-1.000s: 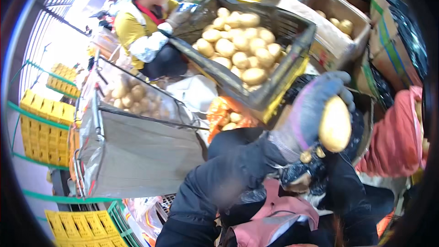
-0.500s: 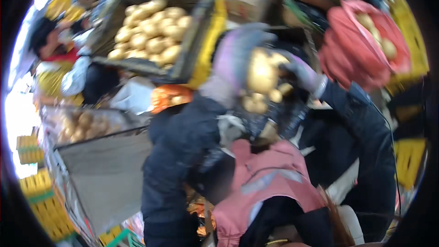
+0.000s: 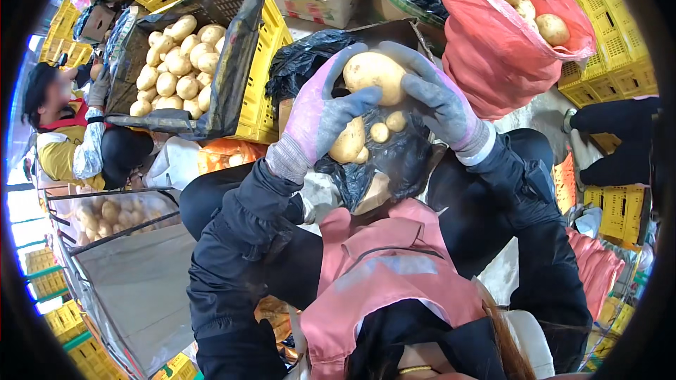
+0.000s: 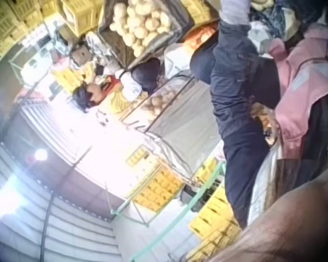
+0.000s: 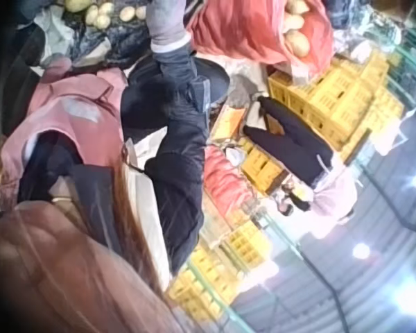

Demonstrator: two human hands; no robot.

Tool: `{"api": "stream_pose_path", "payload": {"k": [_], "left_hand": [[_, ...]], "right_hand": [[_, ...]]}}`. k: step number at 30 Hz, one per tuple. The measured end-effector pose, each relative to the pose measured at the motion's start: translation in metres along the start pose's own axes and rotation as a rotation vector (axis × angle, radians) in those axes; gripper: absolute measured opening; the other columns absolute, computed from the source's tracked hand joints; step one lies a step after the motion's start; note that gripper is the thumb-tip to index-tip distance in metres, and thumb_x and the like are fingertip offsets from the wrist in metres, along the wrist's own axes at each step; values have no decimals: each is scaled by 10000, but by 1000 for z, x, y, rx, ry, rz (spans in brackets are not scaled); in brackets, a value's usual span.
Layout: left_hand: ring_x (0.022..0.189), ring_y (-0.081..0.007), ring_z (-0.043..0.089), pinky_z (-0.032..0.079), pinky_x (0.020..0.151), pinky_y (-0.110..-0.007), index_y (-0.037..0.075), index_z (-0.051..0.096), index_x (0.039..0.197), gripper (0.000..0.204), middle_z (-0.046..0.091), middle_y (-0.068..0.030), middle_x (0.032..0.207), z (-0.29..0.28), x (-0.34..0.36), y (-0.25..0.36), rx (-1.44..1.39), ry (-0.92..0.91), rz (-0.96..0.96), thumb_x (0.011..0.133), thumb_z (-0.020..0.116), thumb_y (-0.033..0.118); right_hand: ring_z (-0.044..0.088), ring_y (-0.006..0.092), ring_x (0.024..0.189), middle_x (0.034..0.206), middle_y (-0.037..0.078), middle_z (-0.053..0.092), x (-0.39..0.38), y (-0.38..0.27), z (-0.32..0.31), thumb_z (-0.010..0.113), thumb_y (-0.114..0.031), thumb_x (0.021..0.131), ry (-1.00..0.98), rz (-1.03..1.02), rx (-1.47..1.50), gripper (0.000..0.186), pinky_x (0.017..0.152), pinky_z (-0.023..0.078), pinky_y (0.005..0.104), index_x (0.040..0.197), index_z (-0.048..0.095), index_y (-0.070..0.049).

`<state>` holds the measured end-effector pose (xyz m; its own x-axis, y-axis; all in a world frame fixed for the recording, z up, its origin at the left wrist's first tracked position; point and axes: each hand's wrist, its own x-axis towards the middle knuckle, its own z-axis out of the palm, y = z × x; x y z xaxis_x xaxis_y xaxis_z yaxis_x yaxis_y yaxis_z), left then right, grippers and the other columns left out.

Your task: Sorting and inspecting potatoes from a bin into a smaller bag.

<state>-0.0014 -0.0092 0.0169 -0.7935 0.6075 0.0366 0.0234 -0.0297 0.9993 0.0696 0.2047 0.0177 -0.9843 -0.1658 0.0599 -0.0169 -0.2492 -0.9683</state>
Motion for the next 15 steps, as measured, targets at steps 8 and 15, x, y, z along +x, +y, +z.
{"api": "stream_pose_path", "payload": {"k": [8,15], "left_hand": [[1218,-158,597,489,1049,-320,6,513,1475,511,637,-96,1356,-12,7,6,-219,8,-138,1045,639,251],[1343,-223,527,461,1103,-358,-10,400,1528,675,565,-142,1432,-4,14,9,-331,-99,-140,990,701,265]], "right_hand": [[526,227,1354,1437,101,546,8,-3,-8,675,-158,985,12,30,129,616,1171,414,388,1530,427,-14],[500,216,1374,1499,129,513,15,-13,-4,817,-189,860,88,-90,-31,747,1169,396,380,1491,476,17]]}}
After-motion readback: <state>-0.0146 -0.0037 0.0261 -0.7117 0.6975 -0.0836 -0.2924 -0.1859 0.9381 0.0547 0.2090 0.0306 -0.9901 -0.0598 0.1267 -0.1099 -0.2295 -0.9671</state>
